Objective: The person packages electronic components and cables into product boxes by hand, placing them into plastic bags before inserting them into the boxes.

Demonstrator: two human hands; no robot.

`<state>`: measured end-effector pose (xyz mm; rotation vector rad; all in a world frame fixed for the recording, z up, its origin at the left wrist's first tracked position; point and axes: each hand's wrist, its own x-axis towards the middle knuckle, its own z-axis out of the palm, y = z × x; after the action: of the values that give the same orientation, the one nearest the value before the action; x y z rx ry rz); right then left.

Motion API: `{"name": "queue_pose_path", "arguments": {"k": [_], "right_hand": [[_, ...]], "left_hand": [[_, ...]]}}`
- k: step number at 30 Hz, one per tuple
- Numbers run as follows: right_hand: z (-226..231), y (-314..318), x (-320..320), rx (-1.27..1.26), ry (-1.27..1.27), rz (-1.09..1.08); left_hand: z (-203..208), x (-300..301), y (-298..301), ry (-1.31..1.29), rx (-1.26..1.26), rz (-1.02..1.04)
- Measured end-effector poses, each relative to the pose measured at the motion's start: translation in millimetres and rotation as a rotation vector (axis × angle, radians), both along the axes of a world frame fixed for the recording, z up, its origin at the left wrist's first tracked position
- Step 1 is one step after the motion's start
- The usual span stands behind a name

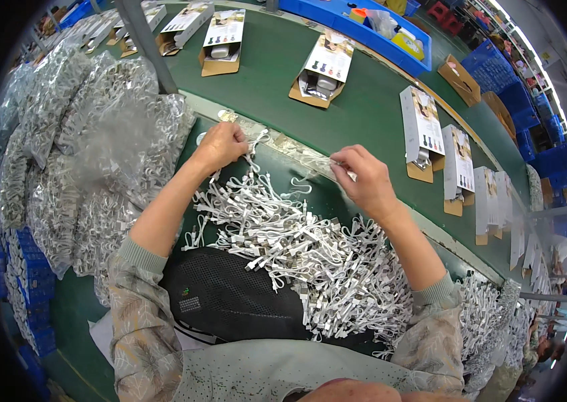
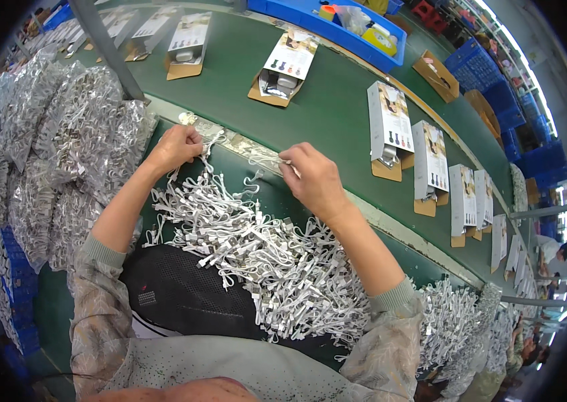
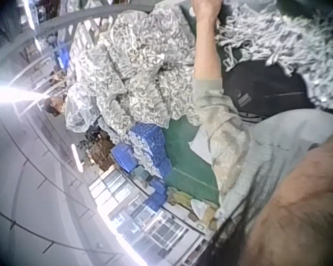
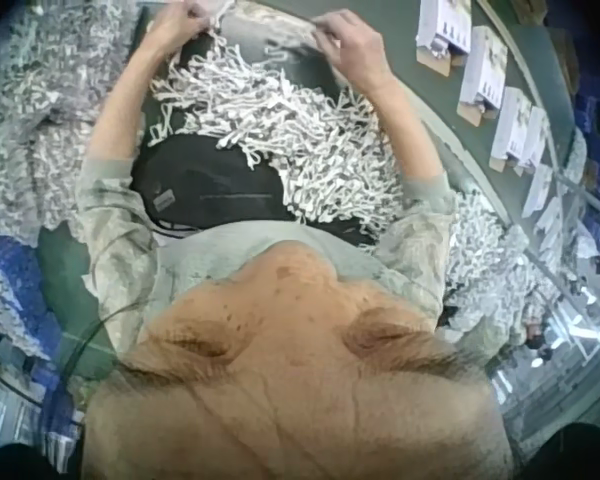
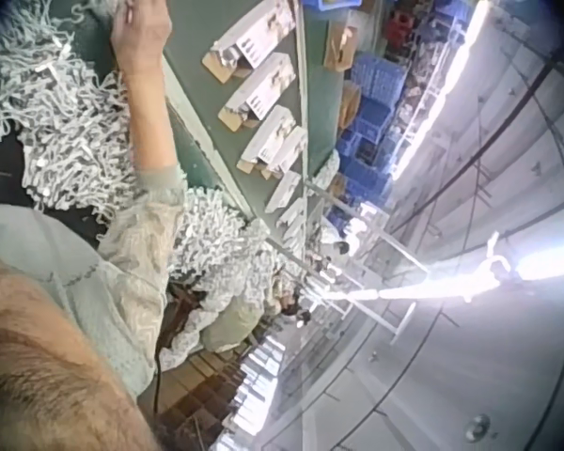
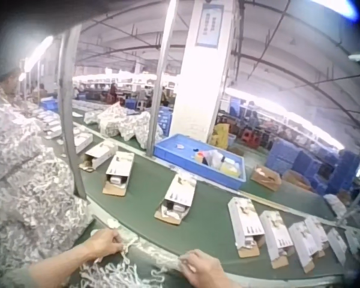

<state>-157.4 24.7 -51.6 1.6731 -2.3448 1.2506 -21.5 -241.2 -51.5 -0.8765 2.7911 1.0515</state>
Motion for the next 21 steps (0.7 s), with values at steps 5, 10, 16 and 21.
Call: {"name": "queue_pose_path", "arguments": {"k": [5,10,16,21], "right_hand": [[-3.9,-1.8,-20.1,-0.181,-1.363,-0.254],[-53.8,-53.7,-58.5,-0.563,-1.824,-0.469],[-80.0,-96.2,-114.1,-0.741,-1.835,-0.673],[-85.9,-71.7,-110.2,-0.301,-1.544,-0.548]], "left_hand": [[0.3,-8.1,4.4,0.053,0.224,0.088],[-5.4,-6.1,-0.5,0.114,0.241,0.089],[-3.4,-12.6,7.1,0.194,0.297,0.083],[-18.0,-16.7,4.3,0.337,0.345,0.145]]}}
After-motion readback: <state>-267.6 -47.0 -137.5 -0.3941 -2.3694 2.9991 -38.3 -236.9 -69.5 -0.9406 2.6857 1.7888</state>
